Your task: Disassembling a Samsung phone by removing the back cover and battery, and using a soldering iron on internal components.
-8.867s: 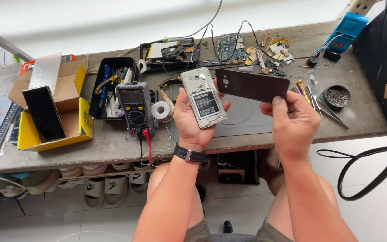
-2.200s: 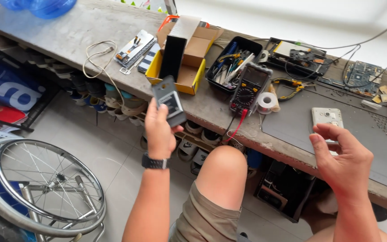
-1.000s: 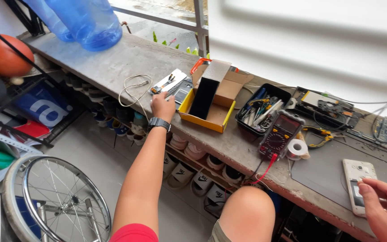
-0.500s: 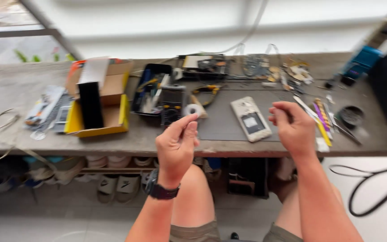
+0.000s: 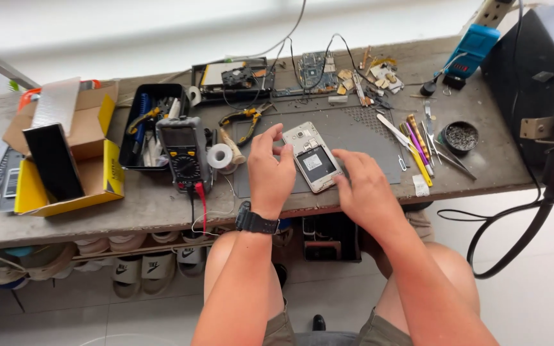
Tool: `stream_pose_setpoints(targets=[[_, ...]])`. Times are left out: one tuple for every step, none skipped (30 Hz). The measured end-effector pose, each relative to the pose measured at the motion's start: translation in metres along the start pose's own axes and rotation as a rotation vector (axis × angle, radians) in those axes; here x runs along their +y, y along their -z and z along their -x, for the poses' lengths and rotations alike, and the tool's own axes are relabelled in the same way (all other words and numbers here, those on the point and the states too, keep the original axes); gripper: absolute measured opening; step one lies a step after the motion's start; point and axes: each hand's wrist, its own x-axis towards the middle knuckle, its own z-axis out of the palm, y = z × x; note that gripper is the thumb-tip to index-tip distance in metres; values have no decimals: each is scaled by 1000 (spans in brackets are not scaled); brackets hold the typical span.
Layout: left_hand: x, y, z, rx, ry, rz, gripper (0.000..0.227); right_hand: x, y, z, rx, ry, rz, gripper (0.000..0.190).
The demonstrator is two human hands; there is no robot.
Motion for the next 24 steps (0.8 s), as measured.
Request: stream_pose_setpoints(targets=[[4, 3, 2, -9, 7, -3, 41, 4, 2, 2, -4, -11, -2, 50], [9, 5, 4, -36, 29, -64, 42, 7, 4, 5, -6, -42, 6, 47], [14, 7, 3, -59, 42, -120, 43, 11, 7, 4, -2, -69, 19, 45], [15, 6, 1, -66, 40, -119, 43, 12, 9, 1, 1, -75, 21, 45], [14, 6, 2, -109, 89, -126, 44, 13, 11, 2, -4, -108, 4, 42], [13, 5, 3, -152, 137, -133, 46, 13, 13, 3, -8, -142, -12, 40], [14, 4, 5, -160, 142, -134, 46, 12, 12, 3, -11, -151, -12, 40], [15, 3, 6, -165, 132, -116, 46, 11, 10, 3, -29, -170, -20, 37], [16, 2, 7, -168, 122, -99, 47, 9, 8, 2, -46, -186, -30, 34], [16, 2, 7, -173, 126, -101, 47, 8, 6, 1, -49, -193, -31, 34], [15, 3, 7, -177, 123, -92, 47, 7, 4, 0, -57, -191, -19, 32], [15, 4, 8, -181, 121, -82, 46, 6, 2, -1, -66, -188, -7, 30], [13, 5, 7, -183, 123, -85, 46, 4, 3, -2, -68, -191, -9, 30], [11, 7, 7, -184, 131, -79, 45, 2, 5, -3, -74, -192, -21, 28], [10, 8, 6, -183, 138, -71, 44, -1, 7, -5, -79, -193, -32, 27], [9, 10, 6, -185, 139, -73, 44, -4, 8, -7, -81, -195, -33, 27], [8, 11, 5, -191, 141, -70, 43, -6, 9, -8, -84, -200, -38, 25], [8, 12, 4, -197, 142, -68, 42, -9, 11, -9, -87, -205, -44, 23], [9, 13, 4, -197, 144, -67, 42, -9, 10, -10, -88, -205, -43, 23], [9, 13, 5, -205, 150, -44, 42, -9, 9, -10, -84, -215, -47, 24], [10, 14, 5, -211, 156, -22, 41, -9, 8, -11, -79, -223, -52, 24], [11, 14, 5, -210, 157, -21, 41, -8, 2, -11, -80, -221, -51, 24], [11, 15, 5, -212, 163, 4, 40, -6, -4, -11, -58, -191, -28, 25], [11, 15, 5, -214, 170, 28, 39, -4, -10, -10, -36, -161, -5, 25]])
